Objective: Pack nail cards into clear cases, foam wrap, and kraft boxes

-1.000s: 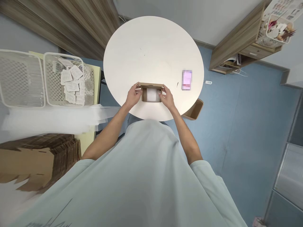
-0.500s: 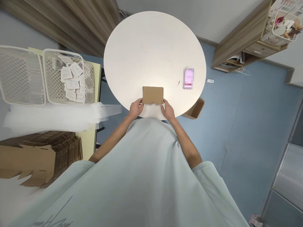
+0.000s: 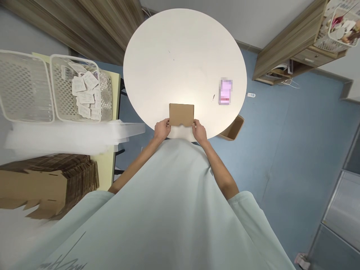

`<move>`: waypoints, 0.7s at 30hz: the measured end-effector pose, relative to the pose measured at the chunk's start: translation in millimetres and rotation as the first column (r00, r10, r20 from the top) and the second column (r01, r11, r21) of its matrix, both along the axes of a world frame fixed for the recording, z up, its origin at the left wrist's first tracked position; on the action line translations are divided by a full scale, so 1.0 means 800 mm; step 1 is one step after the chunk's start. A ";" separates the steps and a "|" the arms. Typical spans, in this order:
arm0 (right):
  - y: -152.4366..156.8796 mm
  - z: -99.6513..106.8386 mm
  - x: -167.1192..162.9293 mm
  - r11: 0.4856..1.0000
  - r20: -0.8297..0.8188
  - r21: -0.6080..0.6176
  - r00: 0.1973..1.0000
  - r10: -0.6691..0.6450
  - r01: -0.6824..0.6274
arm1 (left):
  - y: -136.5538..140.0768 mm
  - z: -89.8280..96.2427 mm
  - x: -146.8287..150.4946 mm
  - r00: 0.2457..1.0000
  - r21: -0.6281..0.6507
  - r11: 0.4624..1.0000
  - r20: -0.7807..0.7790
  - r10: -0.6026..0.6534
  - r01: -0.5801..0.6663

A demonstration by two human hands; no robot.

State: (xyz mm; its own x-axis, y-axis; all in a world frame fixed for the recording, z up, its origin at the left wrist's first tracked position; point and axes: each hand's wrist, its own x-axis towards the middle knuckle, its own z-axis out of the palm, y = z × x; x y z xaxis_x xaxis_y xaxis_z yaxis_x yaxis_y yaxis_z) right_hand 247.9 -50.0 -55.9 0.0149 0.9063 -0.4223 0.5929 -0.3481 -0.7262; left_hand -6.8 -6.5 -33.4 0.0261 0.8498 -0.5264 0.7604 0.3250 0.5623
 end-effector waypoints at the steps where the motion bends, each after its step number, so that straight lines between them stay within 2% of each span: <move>1: 0.000 0.000 -0.001 1.000 -0.001 -0.011 1.000 -0.020 0.020 | 0.000 0.001 0.001 1.000 -0.003 1.000 -0.004 0.001 -0.001; 6: 0.003 -0.002 -0.008 0.990 -0.008 -0.047 0.991 -0.137 0.137 | 0.002 0.004 0.005 1.000 -0.019 1.000 -0.021 0.012 -0.012; 13: 0.014 -0.007 -0.011 0.974 -0.039 -0.100 0.978 -0.206 0.202 | 0.004 -0.009 0.010 0.996 -0.029 0.998 -0.074 0.045 -0.047; 21: 0.022 -0.025 -0.011 0.945 -0.007 -0.171 0.959 -0.284 0.279 | 0.004 -0.026 0.011 0.993 -0.023 0.992 -0.001 0.122 -0.122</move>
State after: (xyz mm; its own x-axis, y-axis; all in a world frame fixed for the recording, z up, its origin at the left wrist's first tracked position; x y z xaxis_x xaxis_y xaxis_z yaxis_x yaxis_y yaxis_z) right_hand 239.3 -32.6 -75.7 0.2441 0.7838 -0.5710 0.4313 -0.6151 -0.6600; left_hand 1.9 -3.0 -54.5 -0.0764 0.8343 -0.5460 0.7140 0.4280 0.5541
